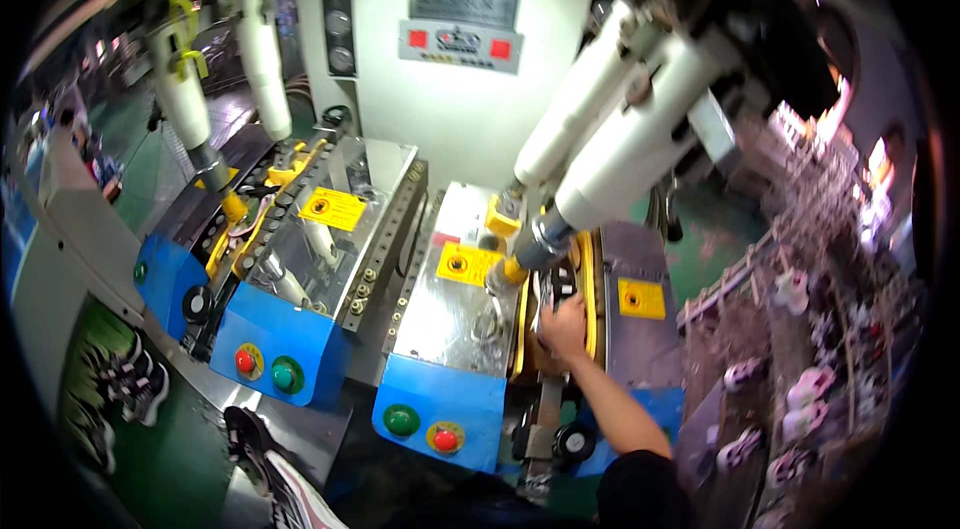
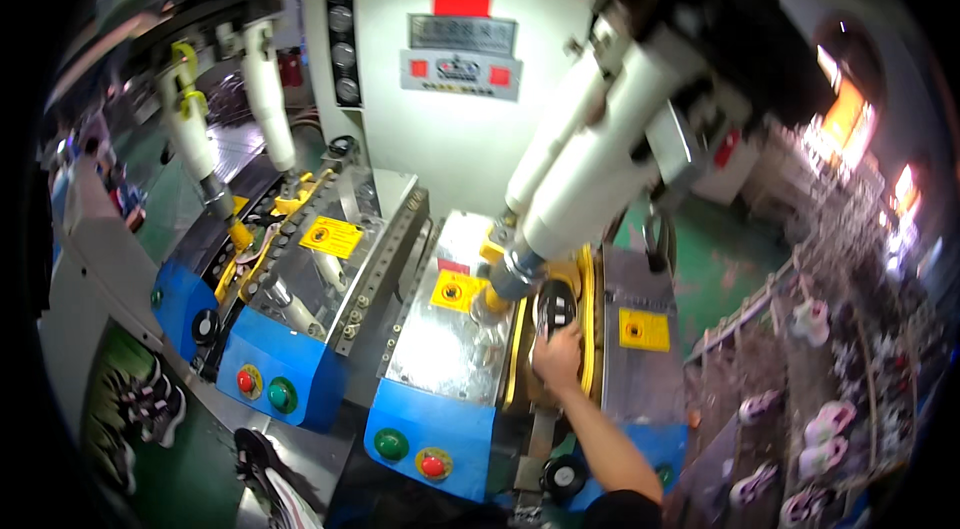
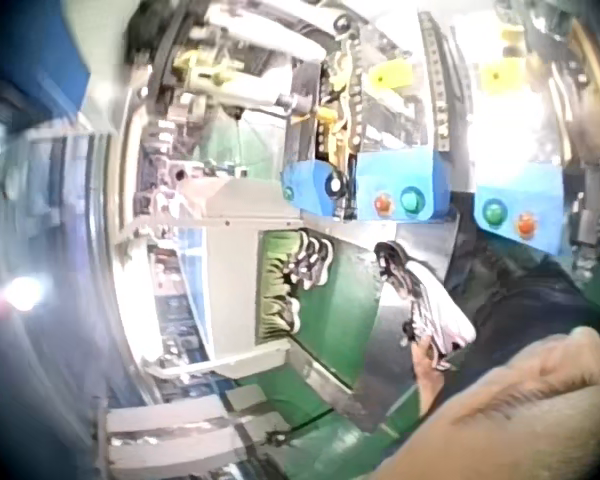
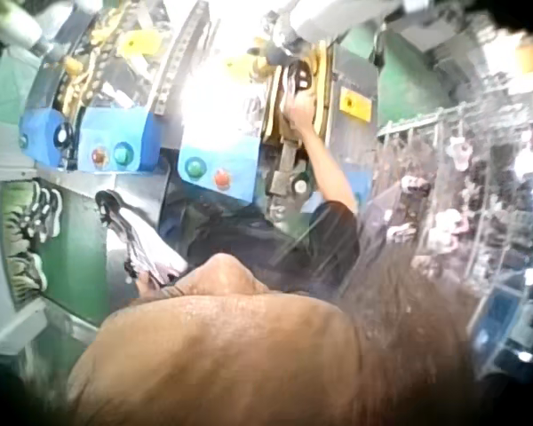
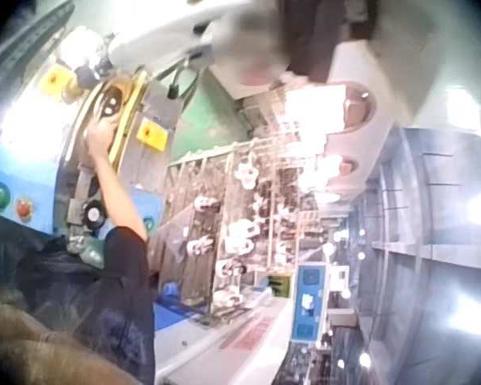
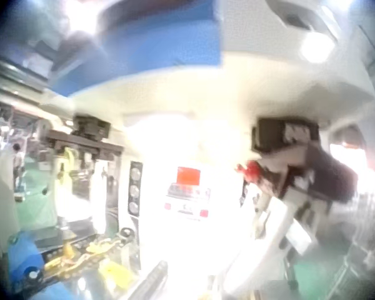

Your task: The person picks up shoes from a conveyor belt, places them into a lasting or sole-attaching machine, presses buttons to operate the machine, and then removes the shoes and places them back on the conveyor.

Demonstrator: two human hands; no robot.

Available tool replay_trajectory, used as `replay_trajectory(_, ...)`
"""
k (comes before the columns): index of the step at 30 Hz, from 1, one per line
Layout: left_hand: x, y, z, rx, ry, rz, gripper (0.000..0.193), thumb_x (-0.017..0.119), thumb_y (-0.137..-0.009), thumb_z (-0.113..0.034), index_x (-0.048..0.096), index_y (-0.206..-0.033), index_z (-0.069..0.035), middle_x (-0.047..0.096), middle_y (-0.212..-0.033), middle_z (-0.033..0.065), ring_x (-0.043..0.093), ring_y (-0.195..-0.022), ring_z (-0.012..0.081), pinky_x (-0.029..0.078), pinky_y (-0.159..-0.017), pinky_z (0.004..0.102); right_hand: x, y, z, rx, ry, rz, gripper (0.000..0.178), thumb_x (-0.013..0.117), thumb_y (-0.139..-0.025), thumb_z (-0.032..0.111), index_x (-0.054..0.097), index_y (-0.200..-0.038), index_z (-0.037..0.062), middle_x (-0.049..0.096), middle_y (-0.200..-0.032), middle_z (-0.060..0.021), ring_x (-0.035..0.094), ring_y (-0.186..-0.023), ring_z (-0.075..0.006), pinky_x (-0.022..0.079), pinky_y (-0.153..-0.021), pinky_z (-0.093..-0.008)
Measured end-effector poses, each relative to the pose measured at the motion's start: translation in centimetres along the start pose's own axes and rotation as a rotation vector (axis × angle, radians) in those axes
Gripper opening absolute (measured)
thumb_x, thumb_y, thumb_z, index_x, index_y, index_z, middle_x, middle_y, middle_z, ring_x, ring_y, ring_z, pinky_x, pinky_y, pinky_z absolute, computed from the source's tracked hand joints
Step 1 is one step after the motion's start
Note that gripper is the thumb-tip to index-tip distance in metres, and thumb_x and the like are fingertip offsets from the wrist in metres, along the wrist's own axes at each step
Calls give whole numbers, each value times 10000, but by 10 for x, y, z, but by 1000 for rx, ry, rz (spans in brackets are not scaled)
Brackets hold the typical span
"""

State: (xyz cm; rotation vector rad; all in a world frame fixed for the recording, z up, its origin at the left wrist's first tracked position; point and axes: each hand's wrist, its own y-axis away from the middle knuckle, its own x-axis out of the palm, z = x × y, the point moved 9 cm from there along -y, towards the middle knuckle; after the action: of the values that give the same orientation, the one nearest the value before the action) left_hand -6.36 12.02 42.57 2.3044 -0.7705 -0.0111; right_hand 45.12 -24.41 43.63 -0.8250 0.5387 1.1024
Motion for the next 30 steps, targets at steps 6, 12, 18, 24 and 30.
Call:
replay_trajectory(6,12,-22,30,-139,-3,-66,479,567,-865,-141,403,-1297,-14,515,-1215,153,543,-1064,241,461,-897,362,-15,-11,23,-164,-6,10,603,638,-720,181,378,-1207,-63,533,-1070,-277,530,-989,-430,435,-872,-451)
replay_trajectory(12,13,-37,25,-184,33,-16,460,574,-864,-152,426,-1280,-22,530,-1194,147,556,-1042,232,472,-879,357,-6,-22,23,-44,-56,31,613,668,-691,229,455,-1209,-21,579,-1053,-259,557,-989,-394,435,-885,-435)
replay_trajectory(18,-29,-76,66,-311,465,677,383,578,-865,-182,499,-1213,-43,581,-1112,107,579,-992,197,499,-805,339,-69,55,97,-377,151,-160,609,608,-792,184,349,-1281,-70,479,-1190,-260,496,-1087,-399,417,-925,-419)
replay_trajectory(24,-31,-72,30,-300,-3,222,449,575,-866,-194,448,-1246,11,587,-1100,152,573,-1027,253,494,-844,370,30,236,272,-878,-205,343,530,661,-761,245,470,-1180,-20,406,-1301,-267,390,-1213,-415,274,-1049,-476)
replay_trajectory(30,-31,-58,5,-145,13,120,506,544,-887,-267,409,-1284,17,569,-1135,175,568,-1035,288,493,-844,385,10,236,277,-887,-427,374,384,629,-783,70,500,-1130,-32,479,-1249,-218,488,-1154,-341,335,-1030,-476)
